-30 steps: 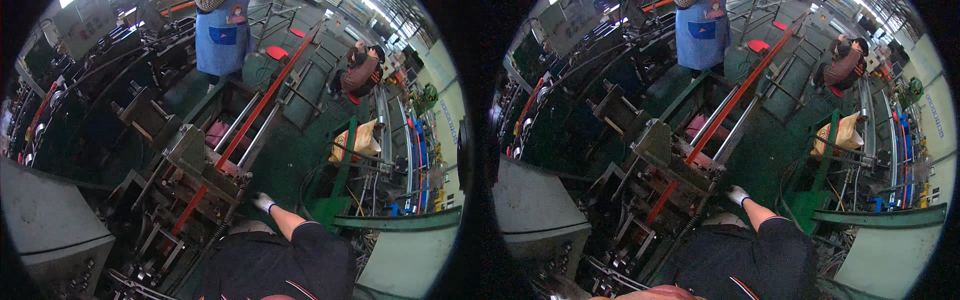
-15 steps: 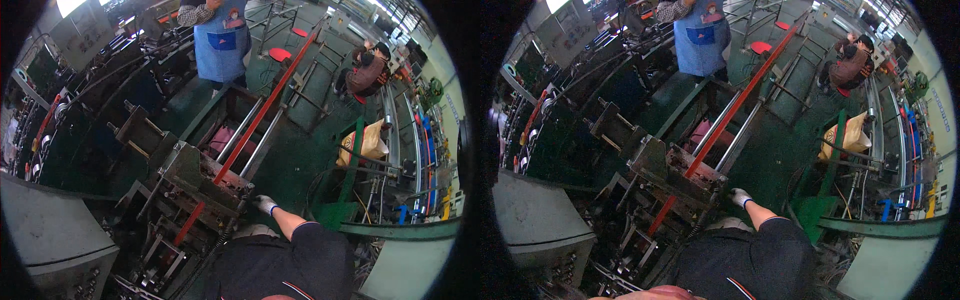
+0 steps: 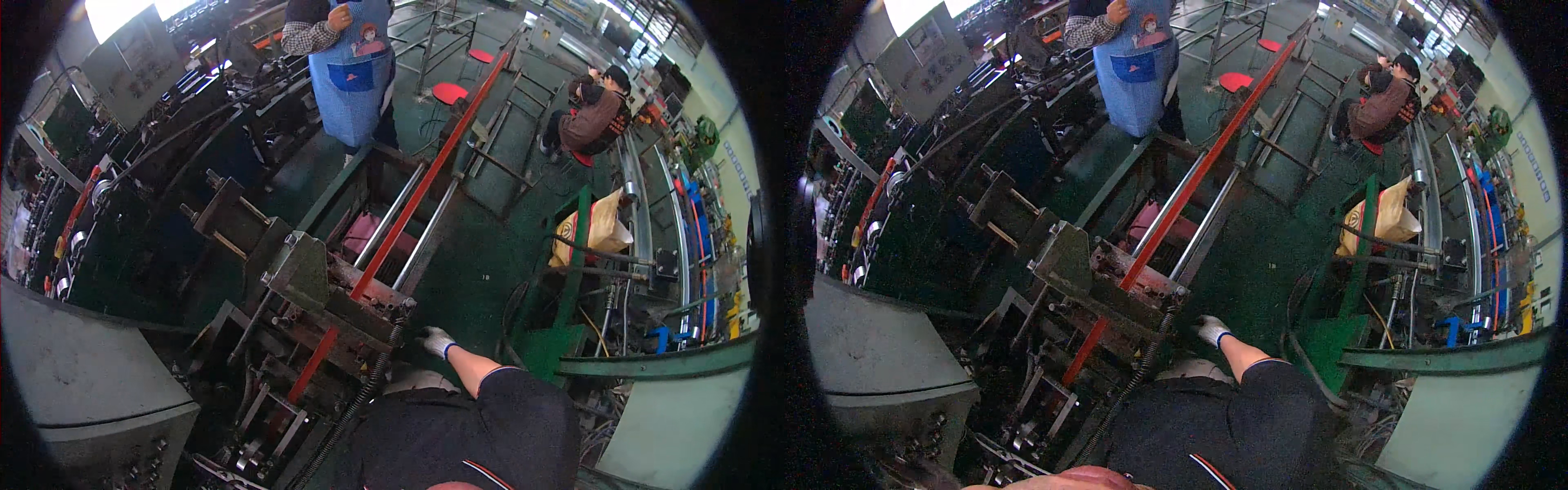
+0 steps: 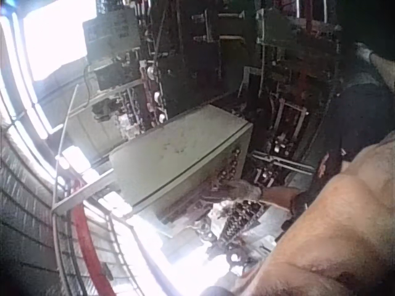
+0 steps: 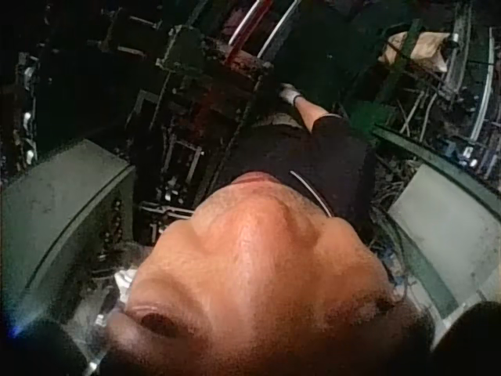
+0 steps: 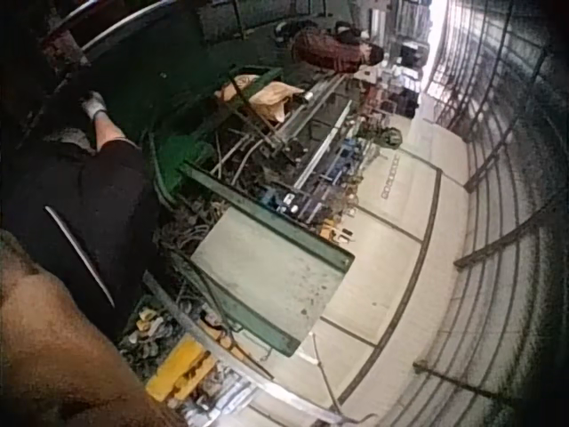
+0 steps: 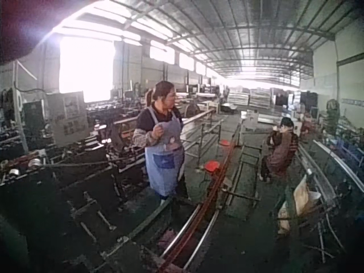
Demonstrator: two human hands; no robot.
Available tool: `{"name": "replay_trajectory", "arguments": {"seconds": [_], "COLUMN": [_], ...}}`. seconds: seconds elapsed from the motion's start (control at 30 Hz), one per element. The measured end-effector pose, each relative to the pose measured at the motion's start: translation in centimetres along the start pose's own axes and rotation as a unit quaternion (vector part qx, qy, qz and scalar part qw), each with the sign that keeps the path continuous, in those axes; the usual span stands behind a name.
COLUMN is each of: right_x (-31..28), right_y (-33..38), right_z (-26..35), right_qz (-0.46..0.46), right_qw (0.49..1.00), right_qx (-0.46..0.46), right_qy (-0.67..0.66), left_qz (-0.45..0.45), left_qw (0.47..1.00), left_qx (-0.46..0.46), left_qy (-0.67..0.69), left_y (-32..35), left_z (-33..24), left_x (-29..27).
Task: Operate and adjust settings on an industrial manufacturing machine while measuring output components with a tape measure.
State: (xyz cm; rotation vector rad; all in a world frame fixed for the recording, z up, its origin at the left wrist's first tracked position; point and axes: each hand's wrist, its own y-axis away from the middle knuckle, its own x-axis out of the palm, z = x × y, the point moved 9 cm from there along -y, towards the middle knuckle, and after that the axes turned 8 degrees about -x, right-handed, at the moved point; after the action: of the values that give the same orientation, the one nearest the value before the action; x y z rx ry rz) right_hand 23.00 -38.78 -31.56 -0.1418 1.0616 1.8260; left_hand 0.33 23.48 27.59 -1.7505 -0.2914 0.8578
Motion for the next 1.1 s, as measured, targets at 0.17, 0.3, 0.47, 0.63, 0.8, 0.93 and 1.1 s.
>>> {"name": "replay_trajectory", "arguments": {"seconds": [0.17,0.3,0.47,0.63,0.8,0.93,1.1], "right_x": [0.4,0.4,0.2,0.1,-0.1,-0.3,-0.3], "right_y": [-0.1,0.1,1.0,1.2,2.2,3.3,9.4], "right_z": [0.3,0.3,1.3,1.1,3.5,2.2,1.6], "right_qz": [-0.001,-0.025,-0.005,-0.019,-0.001,-0.058,-0.073], "right_qw": [0.999,0.999,1.0,1.0,0.999,0.998,0.997], "right_qx": [-0.036,-0.025,-0.011,-0.002,-0.033,-0.015,0.031], "right_qy": [-0.016,0.016,-0.006,-0.003,0.009,0.019,0.022], "left_qz": [0.004,0.006,0.009,0.015,0.027,0.167,0.603], "left_qw": [1.0,1.0,0.999,0.997,0.984,0.893,0.615], "left_qx": [-0.004,-0.007,-0.011,-0.026,-0.074,-0.186,-0.208], "left_qy": [0.012,0.019,0.031,0.068,0.161,0.375,0.464], "left_y": [0.2,0.5,0.8,1.7,3.1,8.4,19.2], "left_z": [0.3,0.5,0.9,1.3,2.0,0.8,-15.1], "left_x": [0.2,0.2,0.3,0.1,-0.4,-0.3,-0.8]}}
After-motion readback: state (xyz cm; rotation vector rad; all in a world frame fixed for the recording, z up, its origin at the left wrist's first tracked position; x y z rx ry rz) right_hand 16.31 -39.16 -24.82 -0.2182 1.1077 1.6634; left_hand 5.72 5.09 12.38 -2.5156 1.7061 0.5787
